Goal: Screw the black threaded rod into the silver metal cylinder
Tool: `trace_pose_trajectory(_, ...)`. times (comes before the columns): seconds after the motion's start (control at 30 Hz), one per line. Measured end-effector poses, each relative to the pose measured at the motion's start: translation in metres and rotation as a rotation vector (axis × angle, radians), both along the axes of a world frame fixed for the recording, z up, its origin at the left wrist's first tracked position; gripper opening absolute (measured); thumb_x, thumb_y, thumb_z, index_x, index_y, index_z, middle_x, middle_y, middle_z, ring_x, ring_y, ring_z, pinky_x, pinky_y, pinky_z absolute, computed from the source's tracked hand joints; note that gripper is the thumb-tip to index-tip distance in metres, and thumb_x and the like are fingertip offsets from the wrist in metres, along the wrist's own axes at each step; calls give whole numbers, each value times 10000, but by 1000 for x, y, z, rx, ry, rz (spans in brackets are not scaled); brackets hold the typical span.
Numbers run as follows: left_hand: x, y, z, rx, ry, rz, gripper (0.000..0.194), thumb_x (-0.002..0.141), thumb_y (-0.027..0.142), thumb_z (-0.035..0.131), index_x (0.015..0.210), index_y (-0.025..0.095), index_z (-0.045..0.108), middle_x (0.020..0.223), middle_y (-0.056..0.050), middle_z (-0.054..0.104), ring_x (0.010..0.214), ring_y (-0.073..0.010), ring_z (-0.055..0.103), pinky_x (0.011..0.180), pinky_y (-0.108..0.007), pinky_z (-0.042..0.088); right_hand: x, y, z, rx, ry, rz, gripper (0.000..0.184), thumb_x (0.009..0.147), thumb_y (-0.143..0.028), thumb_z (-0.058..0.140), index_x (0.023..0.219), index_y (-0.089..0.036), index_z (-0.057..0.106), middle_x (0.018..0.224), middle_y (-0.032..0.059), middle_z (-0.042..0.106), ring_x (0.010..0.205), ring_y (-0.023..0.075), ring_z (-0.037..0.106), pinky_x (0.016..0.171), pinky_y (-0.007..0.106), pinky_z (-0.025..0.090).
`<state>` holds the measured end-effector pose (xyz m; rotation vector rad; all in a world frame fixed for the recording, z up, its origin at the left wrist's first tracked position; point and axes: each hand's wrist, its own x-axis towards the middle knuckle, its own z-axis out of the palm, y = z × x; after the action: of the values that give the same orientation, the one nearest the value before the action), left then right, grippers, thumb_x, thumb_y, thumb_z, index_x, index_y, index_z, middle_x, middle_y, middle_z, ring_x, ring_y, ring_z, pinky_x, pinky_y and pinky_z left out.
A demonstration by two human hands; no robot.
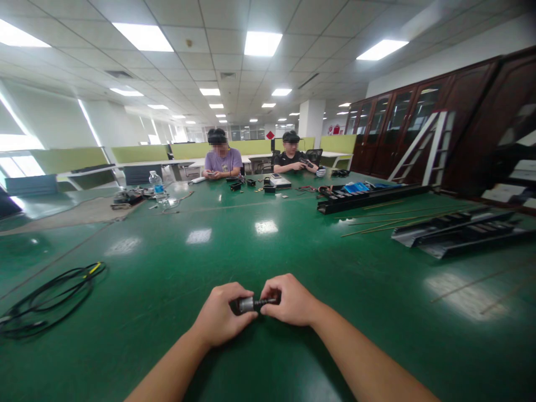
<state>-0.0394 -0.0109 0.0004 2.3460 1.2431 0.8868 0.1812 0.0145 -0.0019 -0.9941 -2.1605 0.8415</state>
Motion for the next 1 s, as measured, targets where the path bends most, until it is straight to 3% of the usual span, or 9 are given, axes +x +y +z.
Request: trace_pose_trajectory(1.0, -3, 3, 0, 5, 8, 12, 234, 736, 285, 760, 958, 221, 720, 862, -26, 702, 796, -186, 647, 746, -290, 478, 2, 0, 0, 21, -50, -34, 123, 727, -285, 713, 757, -167, 702, 623, -10, 627, 551, 106, 530, 522, 204, 376)
